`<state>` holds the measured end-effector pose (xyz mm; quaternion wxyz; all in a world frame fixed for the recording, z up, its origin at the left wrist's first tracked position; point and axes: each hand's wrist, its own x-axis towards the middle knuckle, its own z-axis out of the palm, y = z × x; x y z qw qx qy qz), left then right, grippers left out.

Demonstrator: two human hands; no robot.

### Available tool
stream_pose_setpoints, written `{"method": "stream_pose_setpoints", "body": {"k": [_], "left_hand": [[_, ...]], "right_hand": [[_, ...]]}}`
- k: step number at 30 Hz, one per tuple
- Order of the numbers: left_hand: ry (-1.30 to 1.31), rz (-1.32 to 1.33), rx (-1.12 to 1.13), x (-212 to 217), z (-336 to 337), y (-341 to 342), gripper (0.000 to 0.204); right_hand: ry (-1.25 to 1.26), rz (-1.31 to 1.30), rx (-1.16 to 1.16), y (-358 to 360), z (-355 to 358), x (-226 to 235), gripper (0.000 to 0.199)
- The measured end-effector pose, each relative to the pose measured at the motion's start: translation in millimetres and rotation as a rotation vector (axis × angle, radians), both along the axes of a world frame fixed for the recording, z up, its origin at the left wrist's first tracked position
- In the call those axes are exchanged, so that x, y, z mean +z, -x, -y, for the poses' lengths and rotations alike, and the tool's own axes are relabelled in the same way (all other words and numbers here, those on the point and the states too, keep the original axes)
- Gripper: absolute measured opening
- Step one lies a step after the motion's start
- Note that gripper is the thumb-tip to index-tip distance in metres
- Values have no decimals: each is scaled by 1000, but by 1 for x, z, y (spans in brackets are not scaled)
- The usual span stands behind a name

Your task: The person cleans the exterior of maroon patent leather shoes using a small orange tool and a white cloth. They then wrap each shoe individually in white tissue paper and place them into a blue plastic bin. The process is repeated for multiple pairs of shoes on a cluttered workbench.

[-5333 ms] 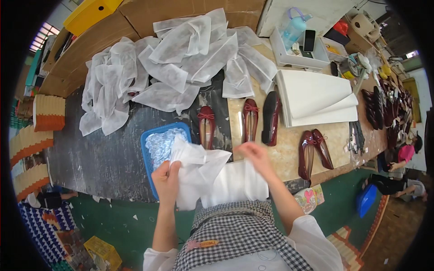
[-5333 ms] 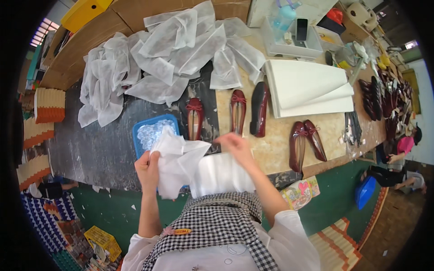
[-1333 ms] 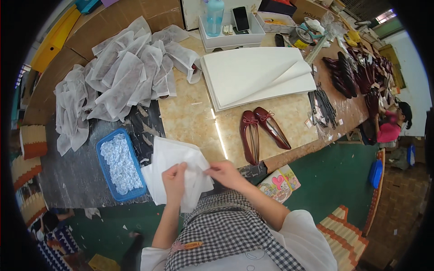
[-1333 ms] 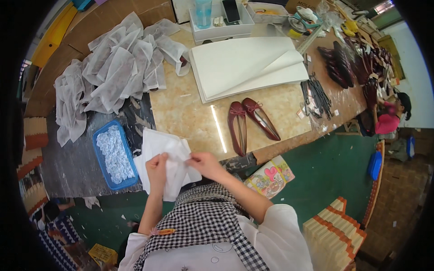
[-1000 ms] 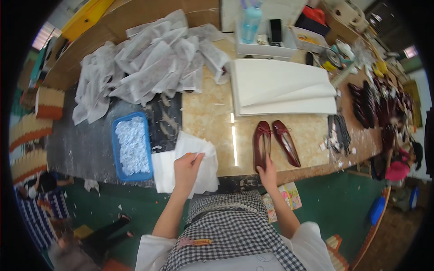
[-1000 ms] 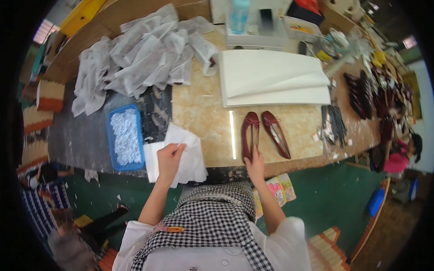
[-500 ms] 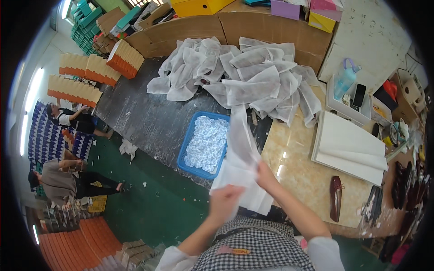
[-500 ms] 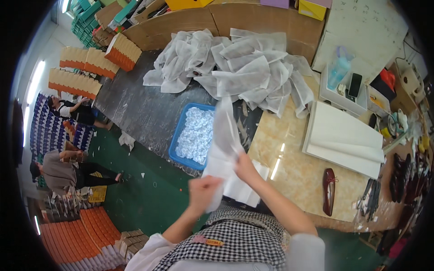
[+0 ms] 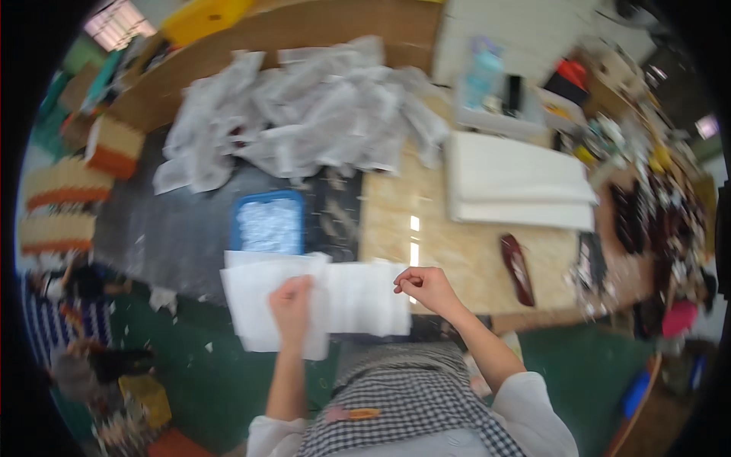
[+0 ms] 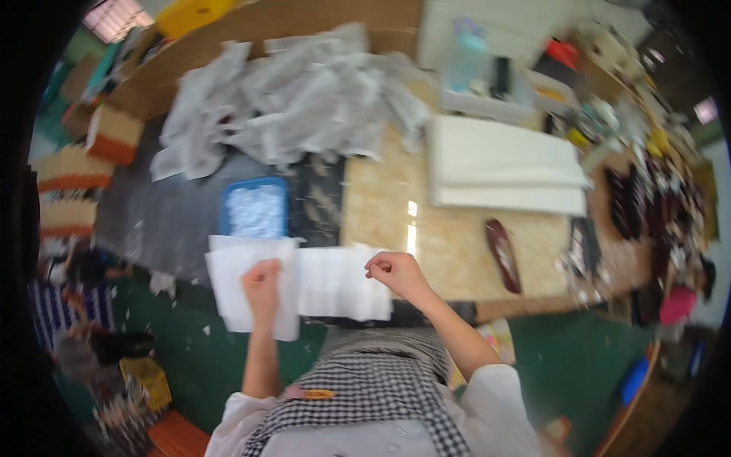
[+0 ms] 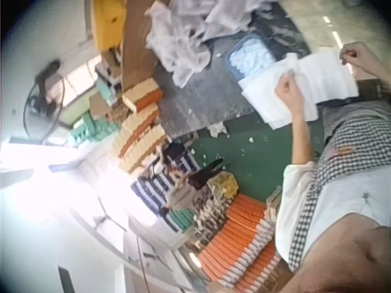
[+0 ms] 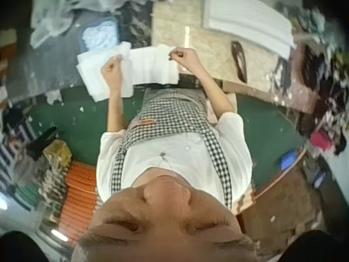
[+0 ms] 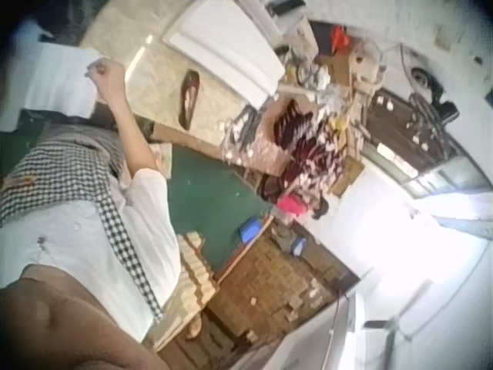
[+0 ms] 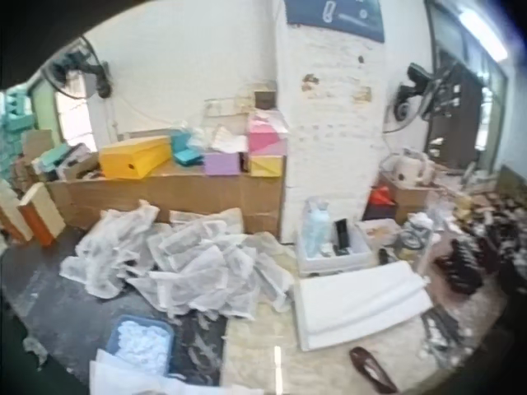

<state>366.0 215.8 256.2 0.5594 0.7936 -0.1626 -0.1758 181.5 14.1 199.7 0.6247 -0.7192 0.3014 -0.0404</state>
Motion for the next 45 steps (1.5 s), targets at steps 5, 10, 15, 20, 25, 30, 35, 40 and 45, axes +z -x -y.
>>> {"method": "stream_pose_setpoints", "body": {"k": [5,10,15,20,25,30,35,40,45], "left_hand": [[-71,-76,-157,3,35,35,27],[-47,-96,-457,-31,85,116,21],[-200,-125,-390,-33,86,95,33],[-188,27,-455,-25,93,107,34],[-210,209,-474,-33,98,104,31],[-367,474,-491,-44,97,72,15],[-309,461,-382,-47,72,39,27],[-250,330,-98,-28,16,3,23],[-178,744,-511,-7,-23,60,5]], "right_hand": [[406,-329,-251,138,59,-21,21],[-226,63,-23,76,-23,0,28],[-106,13,-214,126,7,-9,27],[957,-549,-322,237,93,-64,53],[441,-532,-344,265,72,-98,66],[301,22,-33,191,27,9,60],[840,-258,209,121,-19,67,55],[1027,-109,351,78,-38,93,51],[479,-147,457,9,-70,82,48]]}}
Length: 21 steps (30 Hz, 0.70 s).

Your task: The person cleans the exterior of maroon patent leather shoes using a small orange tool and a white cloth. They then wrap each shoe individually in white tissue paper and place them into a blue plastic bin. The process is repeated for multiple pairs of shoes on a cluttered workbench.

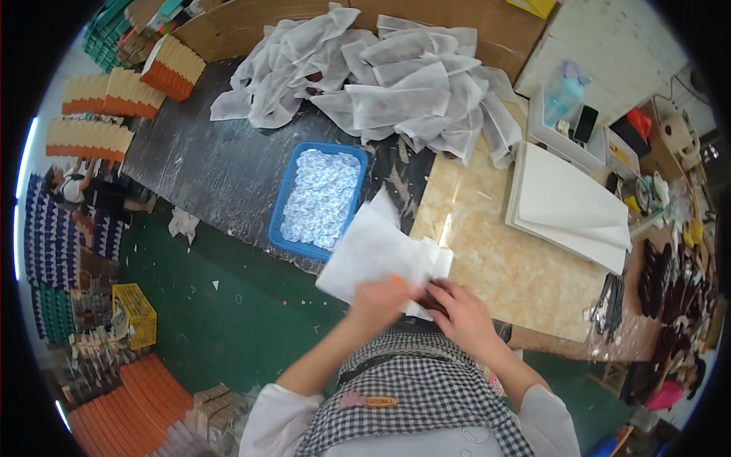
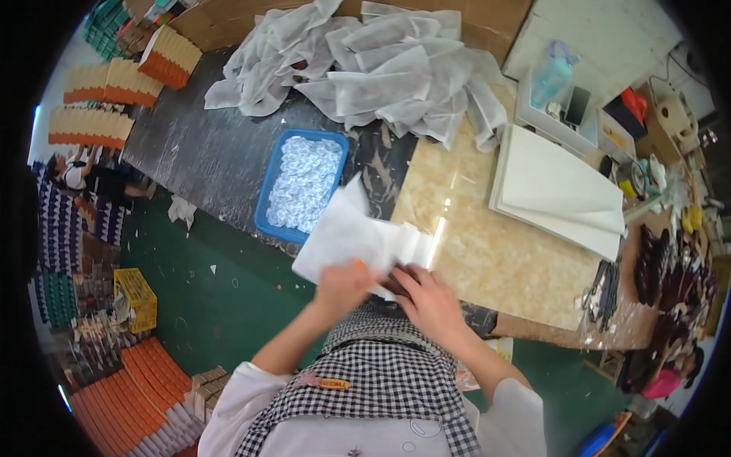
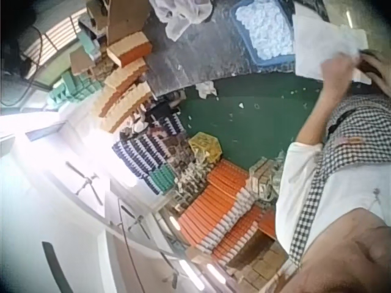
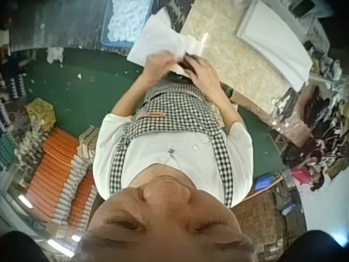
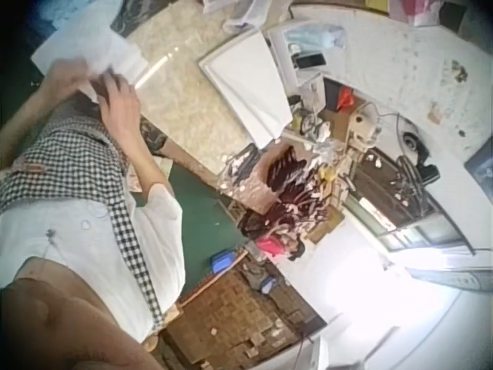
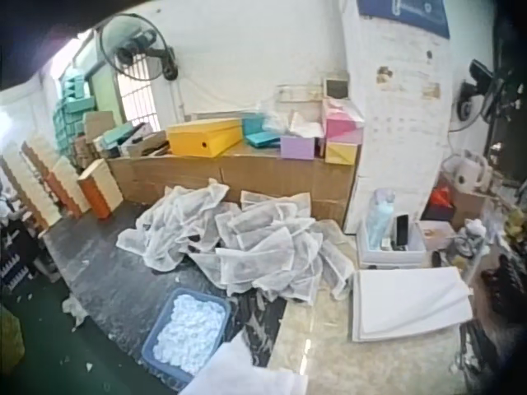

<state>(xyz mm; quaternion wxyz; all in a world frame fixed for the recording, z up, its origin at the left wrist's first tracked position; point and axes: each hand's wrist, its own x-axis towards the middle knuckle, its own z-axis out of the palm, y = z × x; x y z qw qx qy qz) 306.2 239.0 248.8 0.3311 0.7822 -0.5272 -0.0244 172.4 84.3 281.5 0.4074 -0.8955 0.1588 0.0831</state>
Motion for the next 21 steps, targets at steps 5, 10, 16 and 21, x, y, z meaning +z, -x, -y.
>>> {"method": "stream_pose_setpoints", "body": {"k": [5,10,16,21], "left_hand": [[279,-226,208,16,-23,1,5],[518,-638,924,33,-105,-119,20],[528,-699,972,58,-177,-160,24],[277,-723,749,5,-117,-148,24]], "right_hand": [[-1184,105,-553,-96,-27,-33,46],[-1185,464,-315,-195,-5,-42,47],[206,118,279,-138,-23,-162,25],[591,26,456,-89,-51,-201,14]]}}
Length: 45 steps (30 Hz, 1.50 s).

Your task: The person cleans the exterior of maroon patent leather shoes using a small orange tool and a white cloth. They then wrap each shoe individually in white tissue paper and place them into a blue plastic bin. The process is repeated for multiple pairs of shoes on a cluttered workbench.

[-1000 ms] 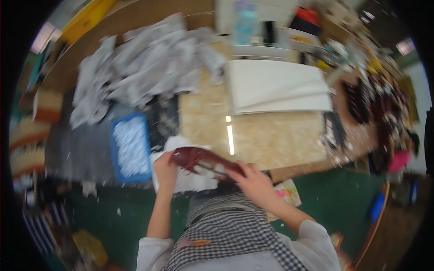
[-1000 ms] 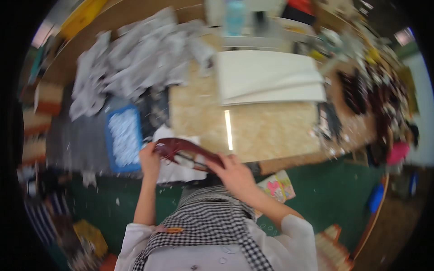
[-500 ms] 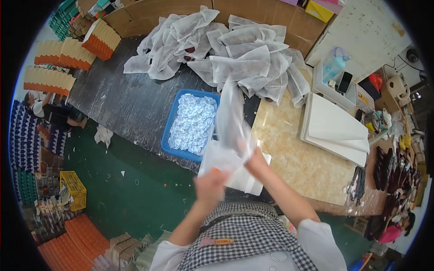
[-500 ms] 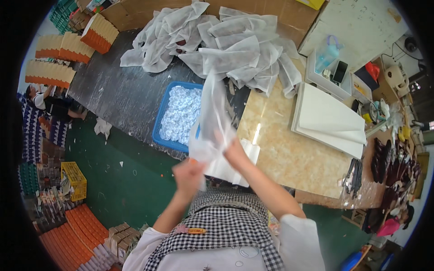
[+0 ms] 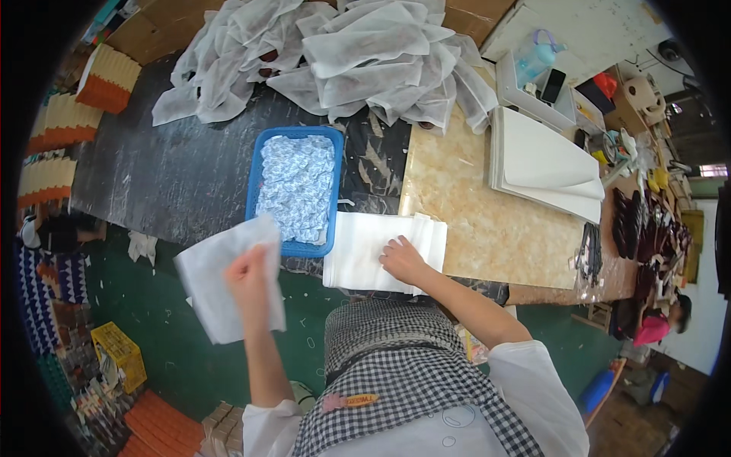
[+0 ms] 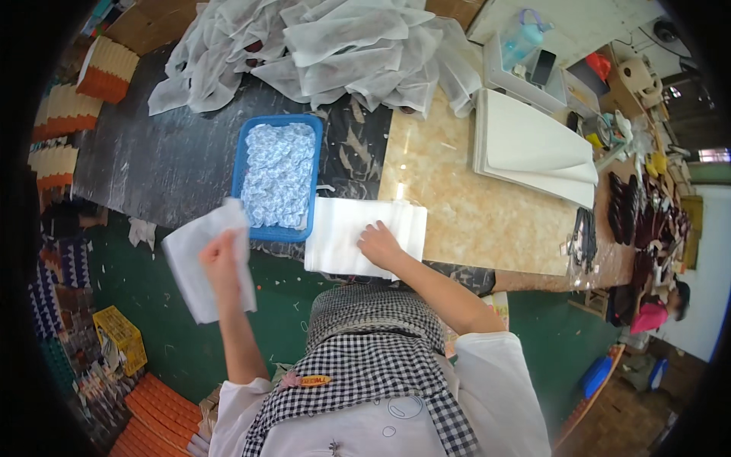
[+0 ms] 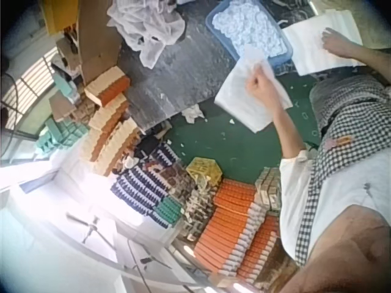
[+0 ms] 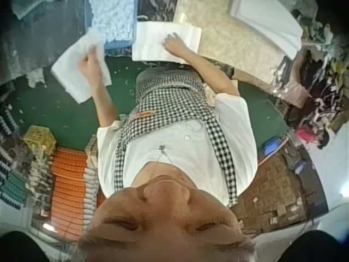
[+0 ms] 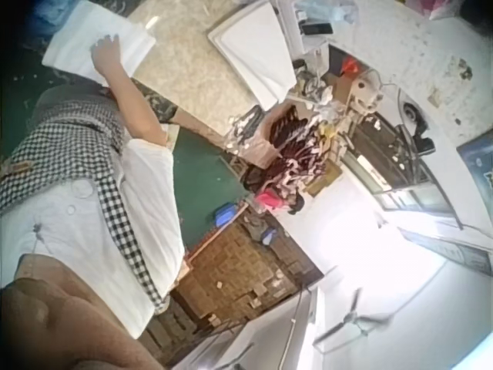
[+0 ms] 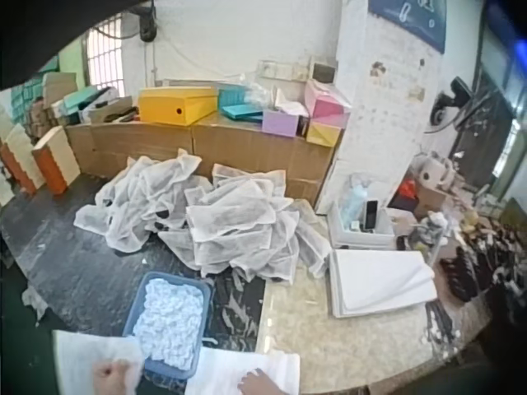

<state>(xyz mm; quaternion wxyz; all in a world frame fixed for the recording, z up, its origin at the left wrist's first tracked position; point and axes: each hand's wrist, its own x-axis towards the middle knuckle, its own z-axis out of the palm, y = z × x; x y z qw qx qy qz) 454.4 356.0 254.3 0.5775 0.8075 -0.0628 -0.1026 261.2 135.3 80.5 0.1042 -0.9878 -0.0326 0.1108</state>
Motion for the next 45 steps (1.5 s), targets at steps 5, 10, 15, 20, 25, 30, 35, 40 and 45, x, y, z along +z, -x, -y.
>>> {"method": "stream_pose_setpoints", "body": {"k": [5,10,15,20,25,30,35,40,45], "left_hand": [[84,-164,-281,-81,78,41,26],[24,-227,-549,-141,146,106,29],[-306,-284,-943,-173,186,156,66],[-364,50,-874,-131,173,153,45],[-522,65,-796,-75,135,145,22],[-722,-33,-1013,-105,71,172,38],[-1175,-170,-1161,-216,-21,200,48],[-1223,-365,-1356,-204,-15,199,46],[-753,219,-966,-96,101,167,33]], "right_hand": [[132,-221,-121,56,35,9,15],[39,-73,-357,90,35,6,12],[-189,30,-535,113,39,1,19],[-487,214,-606,152,57,29,26],[-847,45,-750,250,68,59,31],[-1255,-472,-1189,377,18,13,70],[-570,-1020,-917,564,-62,-108,52],[-659,-717,-1142,551,-46,-83,50],[-707,-616,-1151,513,6,-84,48]]}}
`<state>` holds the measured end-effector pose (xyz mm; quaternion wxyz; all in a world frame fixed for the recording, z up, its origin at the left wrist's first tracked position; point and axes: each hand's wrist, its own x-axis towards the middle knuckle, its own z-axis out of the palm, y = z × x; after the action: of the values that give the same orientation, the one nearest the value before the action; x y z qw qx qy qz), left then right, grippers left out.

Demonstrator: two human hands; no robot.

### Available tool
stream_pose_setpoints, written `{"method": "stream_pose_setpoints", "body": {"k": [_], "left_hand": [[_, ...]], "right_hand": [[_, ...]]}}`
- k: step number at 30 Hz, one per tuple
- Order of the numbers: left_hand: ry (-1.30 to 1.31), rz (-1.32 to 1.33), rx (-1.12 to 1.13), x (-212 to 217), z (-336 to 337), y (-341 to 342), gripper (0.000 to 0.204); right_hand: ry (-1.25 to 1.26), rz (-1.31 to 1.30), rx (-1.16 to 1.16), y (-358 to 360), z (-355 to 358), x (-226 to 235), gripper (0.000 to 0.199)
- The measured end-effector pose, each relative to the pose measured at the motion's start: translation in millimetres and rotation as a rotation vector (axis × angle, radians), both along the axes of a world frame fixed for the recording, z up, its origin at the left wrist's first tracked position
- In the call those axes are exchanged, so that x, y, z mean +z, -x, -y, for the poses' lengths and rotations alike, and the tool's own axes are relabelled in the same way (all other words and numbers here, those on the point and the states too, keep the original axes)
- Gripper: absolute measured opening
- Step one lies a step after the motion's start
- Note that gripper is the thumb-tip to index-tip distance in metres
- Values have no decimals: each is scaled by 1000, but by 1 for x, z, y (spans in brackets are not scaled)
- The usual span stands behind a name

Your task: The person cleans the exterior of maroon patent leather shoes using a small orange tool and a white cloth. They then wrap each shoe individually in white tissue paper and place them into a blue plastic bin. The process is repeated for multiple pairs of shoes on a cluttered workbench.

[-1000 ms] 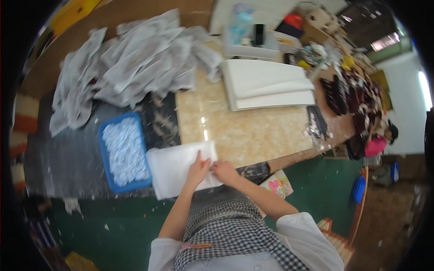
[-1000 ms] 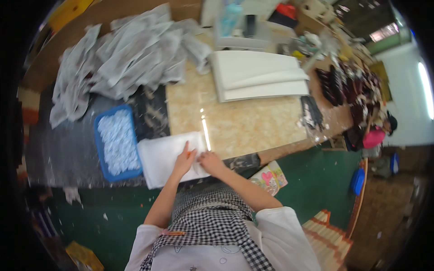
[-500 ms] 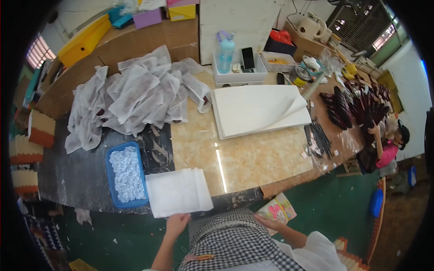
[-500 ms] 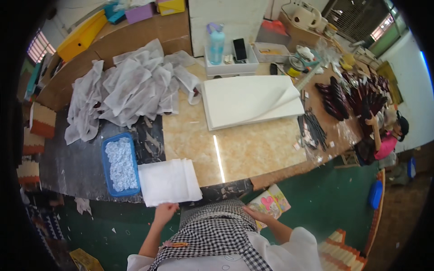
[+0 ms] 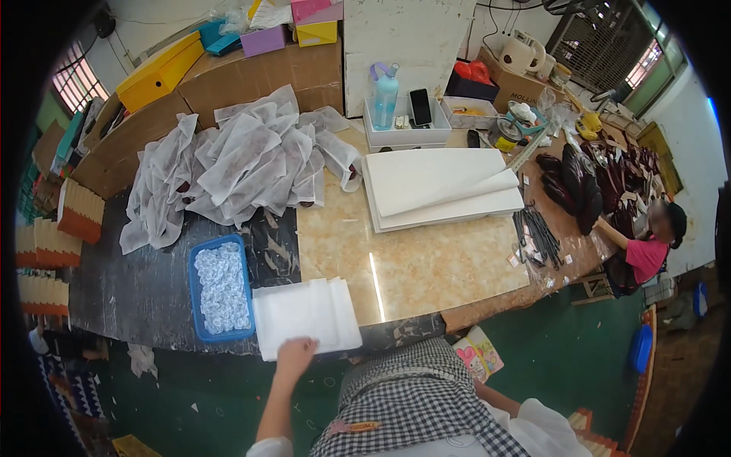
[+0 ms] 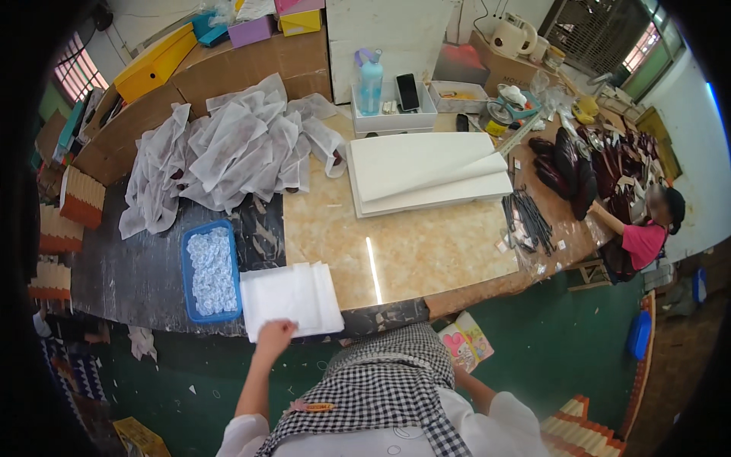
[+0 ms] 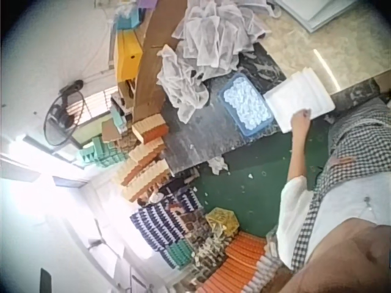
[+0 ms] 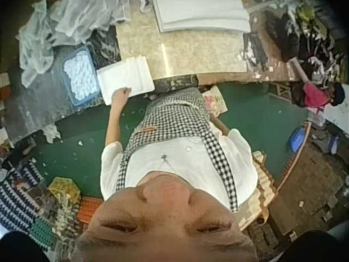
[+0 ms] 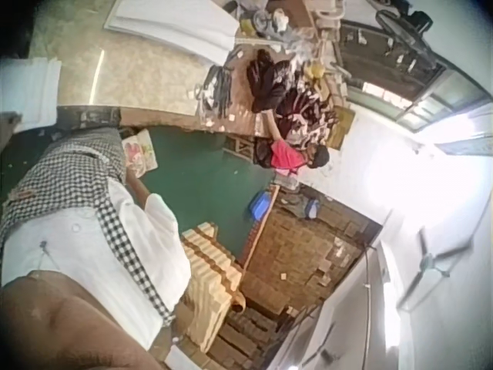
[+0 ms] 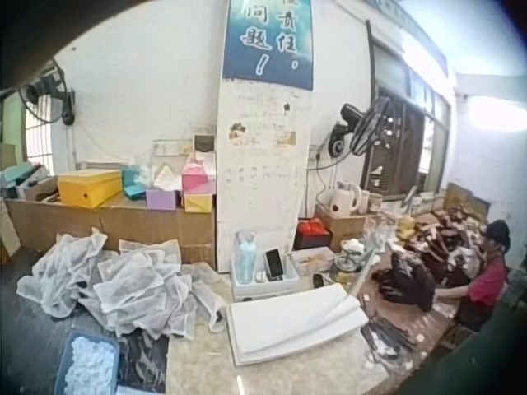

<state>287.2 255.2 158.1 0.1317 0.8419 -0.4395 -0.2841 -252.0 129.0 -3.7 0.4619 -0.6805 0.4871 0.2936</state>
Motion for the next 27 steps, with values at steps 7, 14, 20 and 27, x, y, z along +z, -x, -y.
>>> {"method": "stream_pose_setpoints", "body": {"k": [7,14,20,27], "left_hand": [[-50,-199,-182,2,113,63,25],[-933,-288,-547,-141,95,139,30],[-729,-291,-136,-135,198,165,32],[-601,-308,-13,-184,232,176,34]], "right_hand": [[9,5,11,43,57,-17,46],[-88,-72,132,167,118,-73,45],[-58,-77,81,173,198,-127,43],[40,-116,-86,144,262,-165,42]]}}
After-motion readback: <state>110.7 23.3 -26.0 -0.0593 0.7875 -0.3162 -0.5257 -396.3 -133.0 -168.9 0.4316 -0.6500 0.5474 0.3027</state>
